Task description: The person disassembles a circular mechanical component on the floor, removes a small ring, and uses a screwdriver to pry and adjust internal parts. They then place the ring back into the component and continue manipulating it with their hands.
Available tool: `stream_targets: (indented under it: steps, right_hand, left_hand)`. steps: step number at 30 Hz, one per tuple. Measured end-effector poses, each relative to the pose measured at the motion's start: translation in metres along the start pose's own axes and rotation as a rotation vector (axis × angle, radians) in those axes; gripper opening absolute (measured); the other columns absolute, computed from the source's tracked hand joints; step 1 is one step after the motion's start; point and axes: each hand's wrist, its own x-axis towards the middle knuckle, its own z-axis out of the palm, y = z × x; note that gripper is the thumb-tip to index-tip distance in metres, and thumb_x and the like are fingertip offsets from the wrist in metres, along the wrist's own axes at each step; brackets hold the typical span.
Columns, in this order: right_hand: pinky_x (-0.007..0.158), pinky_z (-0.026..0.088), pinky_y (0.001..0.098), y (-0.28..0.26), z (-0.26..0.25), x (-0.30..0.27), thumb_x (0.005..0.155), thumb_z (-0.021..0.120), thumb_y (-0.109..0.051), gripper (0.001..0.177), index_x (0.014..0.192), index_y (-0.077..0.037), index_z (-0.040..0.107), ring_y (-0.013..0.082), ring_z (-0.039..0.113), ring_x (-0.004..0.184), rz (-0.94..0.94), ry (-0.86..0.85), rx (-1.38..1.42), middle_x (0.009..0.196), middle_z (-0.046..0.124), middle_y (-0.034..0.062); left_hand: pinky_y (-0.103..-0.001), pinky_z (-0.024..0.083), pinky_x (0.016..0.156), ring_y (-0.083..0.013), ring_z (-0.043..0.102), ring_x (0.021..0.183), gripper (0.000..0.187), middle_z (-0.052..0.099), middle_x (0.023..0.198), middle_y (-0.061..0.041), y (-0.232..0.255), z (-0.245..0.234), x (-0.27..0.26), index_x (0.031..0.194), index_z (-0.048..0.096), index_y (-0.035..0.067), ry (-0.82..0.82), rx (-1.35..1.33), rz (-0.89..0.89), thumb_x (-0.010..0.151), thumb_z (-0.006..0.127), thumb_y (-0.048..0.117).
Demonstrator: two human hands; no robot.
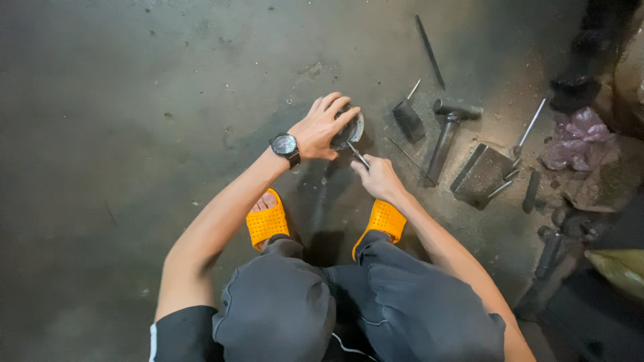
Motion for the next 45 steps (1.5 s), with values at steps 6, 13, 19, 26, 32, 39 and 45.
stream_targets:
  steps: [6,13,19,26,32,39,45]
  right_hand:
    - [0.058,0.044,0.0384,0.036,0.032,0.037,0.096,0.06,-0.043,0.044,0.069,-0.008,0.057,0.0315,0.055,0.057,0.096,0.179,0.09,0.055,0.053,0.0131]
    - [0.06,0.043,0.04,0.02,0.028,0.037,0.095,0.06,-0.041,0.042,0.071,-0.006,0.056,0.0326,0.056,0.062,0.154,0.174,0.109,0.059,0.054,0.0177]
    - [0.062,0.046,0.0367,0.003,0.021,0.029,0.096,0.061,-0.038,0.038,0.077,-0.005,0.061,0.0256,0.058,0.064,0.195,0.157,0.151,0.062,0.058,0.0124]
    - [0.065,0.047,0.0404,0.008,0.028,0.035,0.095,0.061,-0.039,0.039,0.084,-0.001,0.065,0.029,0.062,0.07,0.204,0.147,0.155,0.068,0.061,0.017]
    - [0.06,0.046,0.0365,0.013,0.03,0.036,0.095,0.062,-0.036,0.038,0.078,-0.003,0.063,0.0237,0.057,0.061,0.183,0.16,0.183,0.061,0.059,0.0106]
    - [0.05,0.044,0.0316,0.025,0.036,0.039,0.095,0.061,-0.037,0.039,0.071,-0.007,0.06,0.0193,0.057,0.051,0.157,0.171,0.21,0.052,0.054,0.0061]
    - [0.054,0.039,0.0344,0.011,0.039,0.036,0.095,0.062,-0.035,0.036,0.082,-0.001,0.061,0.0217,0.051,0.057,0.164,0.196,0.2,0.059,0.05,0.0091]
  left_hand:
    - [-0.037,0.043,0.075,-0.0256,0.049,0.089,0.021,0.044,0.095,-0.004,-0.078,0.008,-0.027,0.095,0.051,0.012,0.7,0.025,-0.064,0.087,0.069,0.018]
    - [-0.036,0.042,0.067,-0.0209,0.046,0.089,0.022,0.044,0.095,0.0,-0.127,0.04,-0.053,0.105,0.053,0.015,0.406,0.398,-0.189,0.086,0.064,0.019]
    - [-0.037,0.041,0.068,-0.023,0.049,0.086,0.006,0.049,0.09,-0.002,-0.135,0.045,-0.031,0.089,0.058,0.018,0.318,0.498,-0.09,0.086,0.064,0.02]
    - [-0.037,0.04,0.069,-0.0239,0.049,0.084,0.015,0.048,0.088,-0.004,-0.133,0.042,-0.032,0.086,0.055,0.013,0.267,0.595,-0.1,0.083,0.069,0.019]
    - [-0.036,0.042,0.075,-0.0227,0.051,0.089,0.031,0.049,0.09,-0.005,-0.119,0.03,-0.04,0.091,0.053,0.012,0.233,0.61,-0.166,0.08,0.076,0.029]
    - [-0.047,0.048,0.071,-0.0406,0.059,0.081,0.016,0.055,0.082,-0.015,-0.053,0.019,-0.042,0.094,0.056,0.005,0.513,-0.353,-0.26,0.09,0.068,0.015]
    - [-0.036,0.052,0.064,-0.0286,0.064,0.069,0.01,0.058,0.07,-0.007,-0.013,0.051,-0.013,0.083,0.067,0.013,0.635,-0.508,-0.3,0.084,0.076,0.018]
